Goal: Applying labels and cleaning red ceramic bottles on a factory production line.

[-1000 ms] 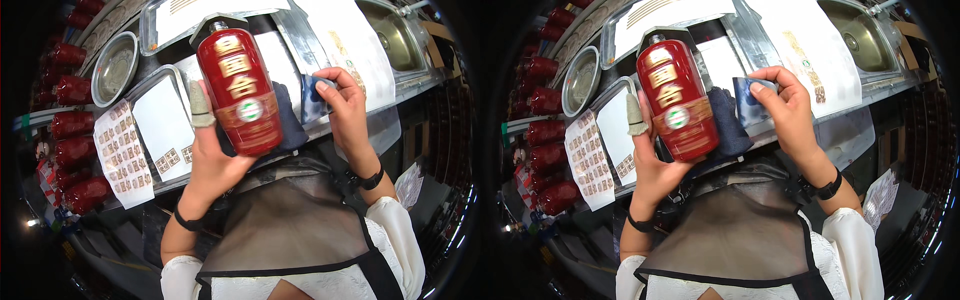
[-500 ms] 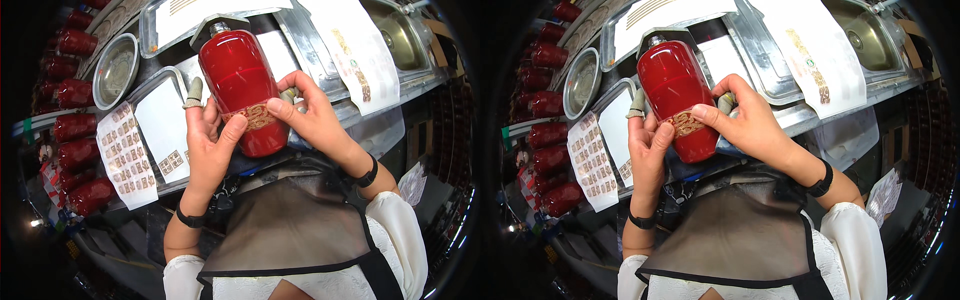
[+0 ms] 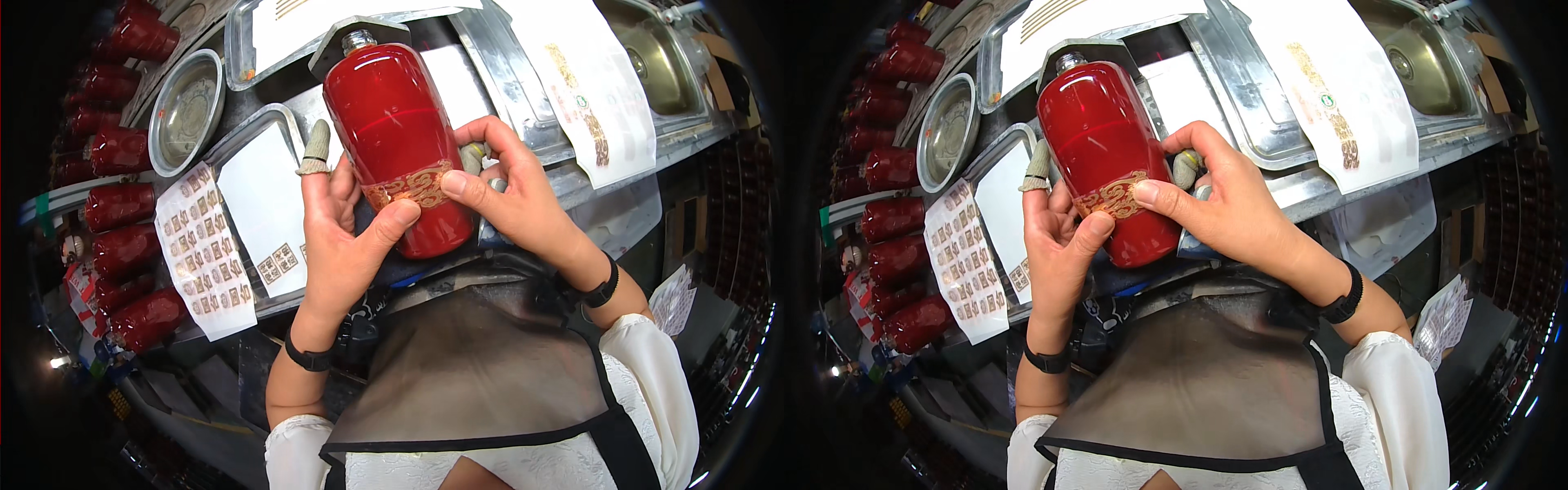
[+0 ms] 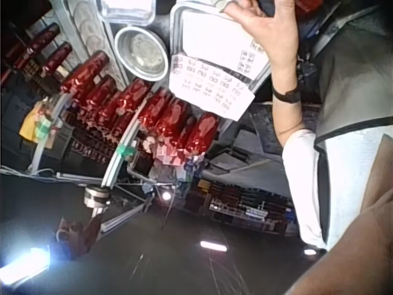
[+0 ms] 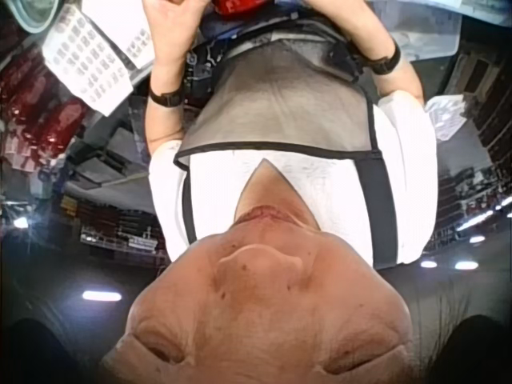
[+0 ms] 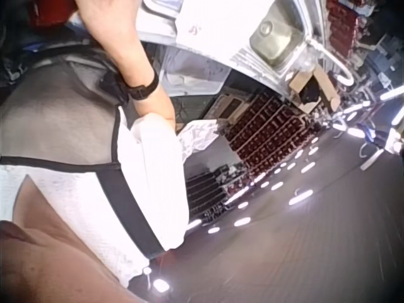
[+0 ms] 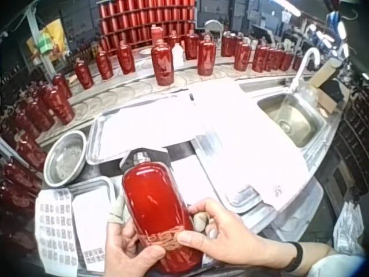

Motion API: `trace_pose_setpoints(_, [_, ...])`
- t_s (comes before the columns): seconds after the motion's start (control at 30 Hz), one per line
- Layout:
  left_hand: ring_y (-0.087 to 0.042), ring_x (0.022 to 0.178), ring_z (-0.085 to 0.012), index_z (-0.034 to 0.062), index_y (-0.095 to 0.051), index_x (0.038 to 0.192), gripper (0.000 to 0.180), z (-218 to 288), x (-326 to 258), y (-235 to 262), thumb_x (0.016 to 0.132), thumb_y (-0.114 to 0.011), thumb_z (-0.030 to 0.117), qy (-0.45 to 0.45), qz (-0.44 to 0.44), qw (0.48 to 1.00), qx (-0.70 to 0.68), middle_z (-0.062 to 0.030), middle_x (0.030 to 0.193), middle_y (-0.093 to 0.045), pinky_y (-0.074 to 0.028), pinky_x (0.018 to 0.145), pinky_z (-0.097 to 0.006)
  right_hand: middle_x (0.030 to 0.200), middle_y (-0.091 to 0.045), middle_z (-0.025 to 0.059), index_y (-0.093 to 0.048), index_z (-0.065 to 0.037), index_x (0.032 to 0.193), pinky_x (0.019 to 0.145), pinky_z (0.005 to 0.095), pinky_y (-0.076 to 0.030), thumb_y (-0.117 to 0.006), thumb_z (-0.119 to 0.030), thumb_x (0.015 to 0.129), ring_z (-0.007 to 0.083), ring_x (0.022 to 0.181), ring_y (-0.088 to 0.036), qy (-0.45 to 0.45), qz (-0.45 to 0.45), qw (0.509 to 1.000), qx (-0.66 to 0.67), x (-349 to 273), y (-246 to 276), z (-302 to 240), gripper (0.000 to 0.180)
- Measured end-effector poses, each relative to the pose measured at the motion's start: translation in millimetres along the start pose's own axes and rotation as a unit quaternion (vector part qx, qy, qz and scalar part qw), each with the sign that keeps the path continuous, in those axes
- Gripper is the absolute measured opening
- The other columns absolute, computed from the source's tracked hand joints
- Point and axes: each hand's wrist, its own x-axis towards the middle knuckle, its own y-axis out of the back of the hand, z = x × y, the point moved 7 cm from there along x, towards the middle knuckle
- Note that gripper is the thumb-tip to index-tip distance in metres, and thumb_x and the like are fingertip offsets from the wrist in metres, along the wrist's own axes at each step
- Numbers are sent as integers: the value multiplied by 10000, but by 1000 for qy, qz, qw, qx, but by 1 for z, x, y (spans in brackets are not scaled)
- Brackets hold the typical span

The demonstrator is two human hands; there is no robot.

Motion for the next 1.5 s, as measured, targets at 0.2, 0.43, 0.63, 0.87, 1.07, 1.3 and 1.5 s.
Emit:
trace_pose_setpoints(0.2, [-430, 1361, -310, 5, 11, 1540, 1181, -4, -1, 4, 756, -860, 157, 8, 1, 1000, 7, -262, 1503, -342, -352, 1133, -414, 902, -602, 16, -571, -21, 1108, 619, 223, -412, -760, -377, 856, 56, 722, -478, -2, 0, 1000, 6, -1, 0, 8, 476])
trace_pose_setpoints(0.43, [-446, 1363, -295, 22, 50, 1546, 1452, -1, -8, 5, 537, -974, 220, -66, -60, 951, 295, -212, 1471, -436, -290, 1159, -425, 977, -644, 28, -671, -40, 1017, 805, 237, -449, -628, -193, 892, 89, 872, -593, -93, 146, 973, 156, 8, 50, 20, 202])
trace_pose_setpoints(0.63, [-498, 1314, -293, -16, -153, 1492, 1190, 10, -26, 0, 619, -933, 198, -165, 18, 897, 408, -218, 1425, -481, -342, 1125, -416, 975, -641, 60, -595, -15, 1034, 711, 281, -519, -677, -29, 825, 153, 837, -645, 85, 112, 990, 2, -19, 17, -57, 226])
trace_pose_setpoints(0.87, [-408, 1352, -384, -50, -185, 1509, 1169, 8, -25, -1, 616, -897, 201, -157, 5, 904, 397, -262, 1481, -369, -310, 1128, -460, 881, -652, 92, -604, -10, 1003, 693, 313, -513, -712, -59, 811, 207, 775, -653, 313, 123, 901, -273, -19, -34, -86, 225])
trace_pose_setpoints(1.07, [-502, 1322, -302, -37, -124, 1505, 1210, 11, -23, -2, 586, -895, 117, -163, -21, 894, 416, -256, 1444, -456, -395, 1093, -366, 927, -627, 58, -597, -8, 981, 726, 274, -495, -731, -59, 827, 112, 833, -589, 27, 212, 974, -79, -28, 21, -27, 211])
trace_pose_setpoints(1.3, [-449, 1371, -318, 23, 20, 1547, 1263, 3, -13, 3, 628, -843, 103, -107, -48, 949, 293, -259, 1488, -403, -337, 1140, -378, 920, -622, 52, -579, -4, 1015, 739, 264, -487, -696, -59, 865, 88, 846, -577, 65, 238, 963, -107, -18, 24, -25, 198])
trace_pose_setpoints(1.5, [-438, 1380, -316, 32, 45, 1552, 1283, -6, -10, 4, 609, -824, 73, -76, -68, 954, 283, -249, 1510, -364, -323, 1150, -393, 936, -622, 46, -572, -7, 1061, 717, 244, -485, -713, -74, 866, 85, 822, -577, 192, 124, 973, -41, -21, 18, -30, 250])
